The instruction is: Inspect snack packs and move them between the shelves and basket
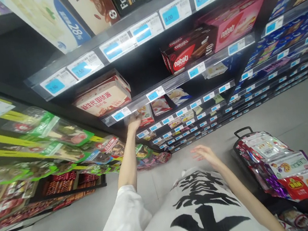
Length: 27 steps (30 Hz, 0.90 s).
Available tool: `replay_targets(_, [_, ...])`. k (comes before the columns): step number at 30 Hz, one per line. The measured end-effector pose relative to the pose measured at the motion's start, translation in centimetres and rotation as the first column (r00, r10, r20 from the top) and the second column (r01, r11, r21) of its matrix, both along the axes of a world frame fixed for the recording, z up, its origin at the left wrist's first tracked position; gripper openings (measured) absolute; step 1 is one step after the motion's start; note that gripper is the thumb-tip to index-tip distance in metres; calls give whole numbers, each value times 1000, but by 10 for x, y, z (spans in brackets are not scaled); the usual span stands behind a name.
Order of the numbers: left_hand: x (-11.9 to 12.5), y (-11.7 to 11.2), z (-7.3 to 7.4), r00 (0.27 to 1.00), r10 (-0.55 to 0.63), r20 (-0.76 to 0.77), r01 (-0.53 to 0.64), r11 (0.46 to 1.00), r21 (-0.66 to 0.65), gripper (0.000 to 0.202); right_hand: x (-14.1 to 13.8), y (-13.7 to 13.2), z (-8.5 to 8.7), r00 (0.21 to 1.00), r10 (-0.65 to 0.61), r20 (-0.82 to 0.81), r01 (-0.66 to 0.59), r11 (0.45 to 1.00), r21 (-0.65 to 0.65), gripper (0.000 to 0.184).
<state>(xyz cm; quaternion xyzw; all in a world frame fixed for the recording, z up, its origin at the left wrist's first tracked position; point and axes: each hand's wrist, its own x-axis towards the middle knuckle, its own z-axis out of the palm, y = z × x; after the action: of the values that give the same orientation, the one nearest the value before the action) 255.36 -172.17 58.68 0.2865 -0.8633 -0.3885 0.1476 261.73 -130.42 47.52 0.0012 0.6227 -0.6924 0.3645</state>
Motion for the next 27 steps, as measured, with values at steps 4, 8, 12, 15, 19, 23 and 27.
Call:
replay_targets(4, [-1,16,8,977,1,212,47,974,-221,75,1,3,1,1000,-16,-12,16,1000,20,43])
replay_targets(8, [-5,37,6,941,10,339,87,959,-270,88,-1,7,1,999,-45,-8,46,999,9,41])
replay_targets(12, [-11,48,-1,899,52,434,108,936,-334,102,-3,11,0,997,-73,-3,73,997,12,41])
replay_targets(15, [-13,49,-4,903,62,425,99,933,-347,95,-4,16,-1,997,-77,-6,77,997,7,41])
replay_targets(19, [-13,46,-7,941,51,334,55,952,-300,89,-6,23,-2,995,-97,1,97,995,4,40])
replay_targets(23, [-14,42,-10,985,55,166,-16,974,-227,96,-8,31,-5,993,-114,12,114,993,12,39])
replay_targets(27, [-20,43,-5,969,65,240,0,966,-259,92,-10,39,-6,992,-126,27,125,992,10,38])
